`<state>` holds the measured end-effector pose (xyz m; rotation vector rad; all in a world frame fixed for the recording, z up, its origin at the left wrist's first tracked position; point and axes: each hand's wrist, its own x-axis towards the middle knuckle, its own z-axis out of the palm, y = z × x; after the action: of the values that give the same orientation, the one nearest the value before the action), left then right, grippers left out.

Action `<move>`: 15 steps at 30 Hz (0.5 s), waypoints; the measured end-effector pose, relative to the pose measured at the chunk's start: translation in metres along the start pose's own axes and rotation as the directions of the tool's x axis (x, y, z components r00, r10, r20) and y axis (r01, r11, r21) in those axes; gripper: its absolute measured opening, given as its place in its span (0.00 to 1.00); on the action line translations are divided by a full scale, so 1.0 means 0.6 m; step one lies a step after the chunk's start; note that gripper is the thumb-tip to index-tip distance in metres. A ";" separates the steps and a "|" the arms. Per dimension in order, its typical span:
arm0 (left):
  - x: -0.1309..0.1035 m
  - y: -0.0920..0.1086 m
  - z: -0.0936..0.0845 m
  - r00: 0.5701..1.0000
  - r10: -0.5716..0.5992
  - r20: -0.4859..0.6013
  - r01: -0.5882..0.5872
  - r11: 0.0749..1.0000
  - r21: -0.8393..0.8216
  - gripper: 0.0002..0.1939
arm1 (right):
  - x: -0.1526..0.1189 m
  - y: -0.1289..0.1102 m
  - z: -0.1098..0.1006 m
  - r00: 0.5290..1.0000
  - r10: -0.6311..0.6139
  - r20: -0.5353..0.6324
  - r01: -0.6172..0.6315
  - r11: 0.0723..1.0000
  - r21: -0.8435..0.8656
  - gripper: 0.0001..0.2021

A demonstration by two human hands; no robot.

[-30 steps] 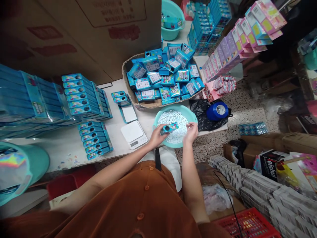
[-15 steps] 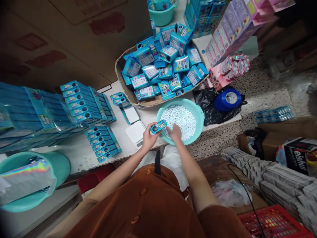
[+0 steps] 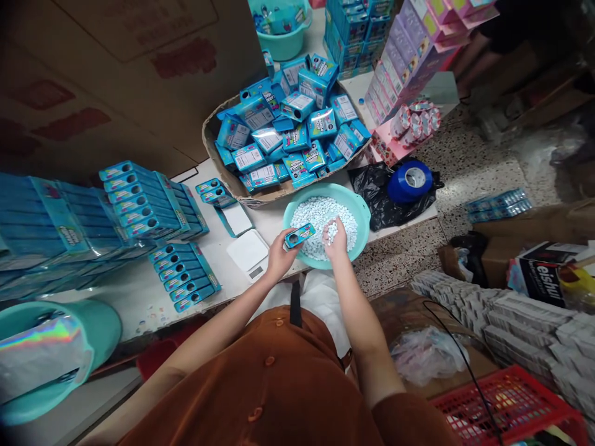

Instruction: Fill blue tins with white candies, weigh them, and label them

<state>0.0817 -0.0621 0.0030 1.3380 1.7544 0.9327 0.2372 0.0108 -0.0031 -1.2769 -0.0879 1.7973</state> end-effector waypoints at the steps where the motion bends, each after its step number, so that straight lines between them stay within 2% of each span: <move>1: -0.001 0.000 0.003 1.000 0.018 0.020 -0.019 1.000 0.024 0.21 | -0.014 -0.014 0.011 0.999 -0.026 0.023 0.025 0.999 0.042 0.18; 4: -0.006 0.004 0.013 0.990 0.095 0.100 -0.103 0.991 0.082 0.22 | -0.048 -0.036 0.042 0.993 -0.096 0.073 0.088 0.990 0.106 0.18; 7: -0.014 0.014 0.027 0.975 0.164 0.149 -0.180 0.979 0.098 0.24 | -0.068 -0.029 0.066 0.985 -0.152 0.083 0.145 0.986 0.084 0.19; 11: -0.020 0.026 0.038 0.975 0.162 0.149 -0.179 0.978 0.105 0.24 | -0.086 -0.012 0.076 0.961 -0.271 0.058 0.273 0.962 -0.026 0.22; 15: -0.018 0.030 0.041 0.976 0.141 0.168 -0.161 0.981 0.109 0.23 | -0.096 -0.007 0.074 0.940 -0.338 0.048 0.342 0.934 -0.106 0.22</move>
<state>0.1135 -0.0665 0.0086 1.5983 1.6267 0.7852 0.2088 -0.0083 0.0611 -1.2281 -0.4086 1.5279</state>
